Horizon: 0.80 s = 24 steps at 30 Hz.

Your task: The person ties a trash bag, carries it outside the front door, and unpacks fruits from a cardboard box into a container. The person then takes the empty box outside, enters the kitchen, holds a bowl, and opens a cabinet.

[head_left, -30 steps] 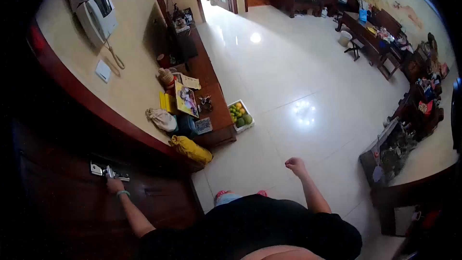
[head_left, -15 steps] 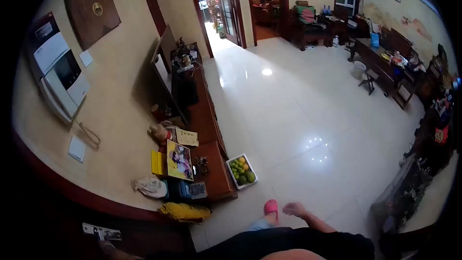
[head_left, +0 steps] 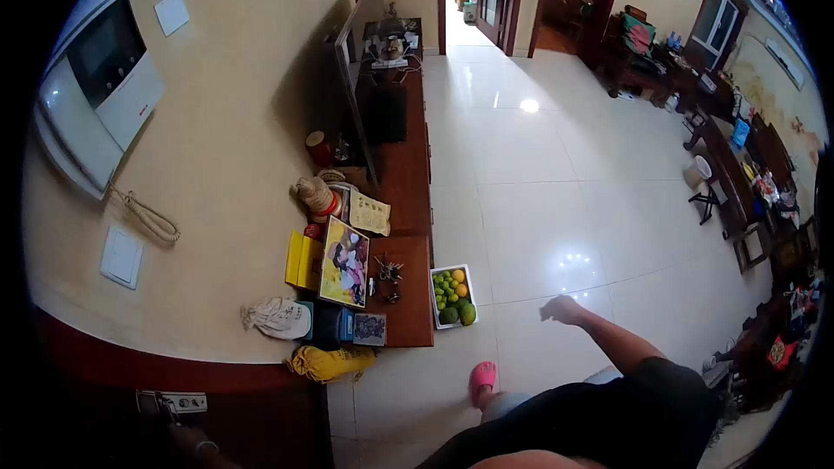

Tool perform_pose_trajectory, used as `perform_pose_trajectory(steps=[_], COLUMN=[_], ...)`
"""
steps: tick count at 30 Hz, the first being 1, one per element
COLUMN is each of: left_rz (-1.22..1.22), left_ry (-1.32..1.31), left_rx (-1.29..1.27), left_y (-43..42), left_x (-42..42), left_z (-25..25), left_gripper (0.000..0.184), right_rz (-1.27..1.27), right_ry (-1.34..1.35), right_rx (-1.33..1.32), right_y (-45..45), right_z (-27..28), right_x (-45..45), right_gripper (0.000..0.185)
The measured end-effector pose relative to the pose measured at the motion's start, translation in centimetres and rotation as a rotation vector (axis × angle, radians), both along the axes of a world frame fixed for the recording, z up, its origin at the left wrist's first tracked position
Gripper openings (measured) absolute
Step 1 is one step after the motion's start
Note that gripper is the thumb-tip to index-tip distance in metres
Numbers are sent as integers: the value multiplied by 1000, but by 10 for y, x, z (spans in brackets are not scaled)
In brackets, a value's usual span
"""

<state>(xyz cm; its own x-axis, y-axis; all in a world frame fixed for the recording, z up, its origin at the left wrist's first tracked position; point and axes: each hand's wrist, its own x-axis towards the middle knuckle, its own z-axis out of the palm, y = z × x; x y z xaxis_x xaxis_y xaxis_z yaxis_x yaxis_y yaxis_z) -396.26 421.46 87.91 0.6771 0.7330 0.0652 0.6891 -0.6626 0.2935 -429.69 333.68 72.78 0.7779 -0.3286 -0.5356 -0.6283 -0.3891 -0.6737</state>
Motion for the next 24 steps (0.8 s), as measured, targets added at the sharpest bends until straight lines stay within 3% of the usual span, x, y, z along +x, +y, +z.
perform_pose_trajectory(steps=[1,4,6,8,11,13,15,16,18,20,21,22,23,24], left_rz=[53,106,-28,-215,-606,-833,-1029,-1118,-1279,-1383,-1423,-1282,-1397,-1364], left_ry=[315,-300,-372,-252,234,603,789,826,702,367,137,163,-239,-325], left_rx=[402,621,559,353,-139,-502,-698,-756,-800,-867,-911,-1031,-1109,-1302], left_y=[-68,-81,-128,-203,-342,-438,-527,-569,-654,-747,-795,-861,-910,-941], left_x=[-21,-36,-57,-91,-160,-195,-204,-200,-171,-120,-88,-71,-56,-46], left_z=[44,-34,-108,-202,-337,-387,-393,-389,-364,-297,-233,-91,-8,67], left_gripper=[37,35,33,32,30,28,27,27,25,24,24,26,26,29], right_rz=[109,272,192,124,111,-10,-5,19,154,417,464,537,611,687], right_ry=[56,-132,-160,-220,-428,-537,-838,-1065,-1453,-1726,-1815,-1782,-1749,-1716], right_rx=[-25,-39,67,103,5,-67,-196,-68,-143,-431,-471,-546,-618,-685], right_y=[7,13,-3,-35,-105,-143,-179,-193,-221,-275,-294,-321,-348,-374], right_z=[2,3,17,48,113,191,277,315,382,424,438,450,462,473], right_x=[16,38,49,66,92,111,120,121,110,99,95,94,92,91], right_gripper=[27,23,27,22,11,13,15,18,30,44,49,50,52,54])
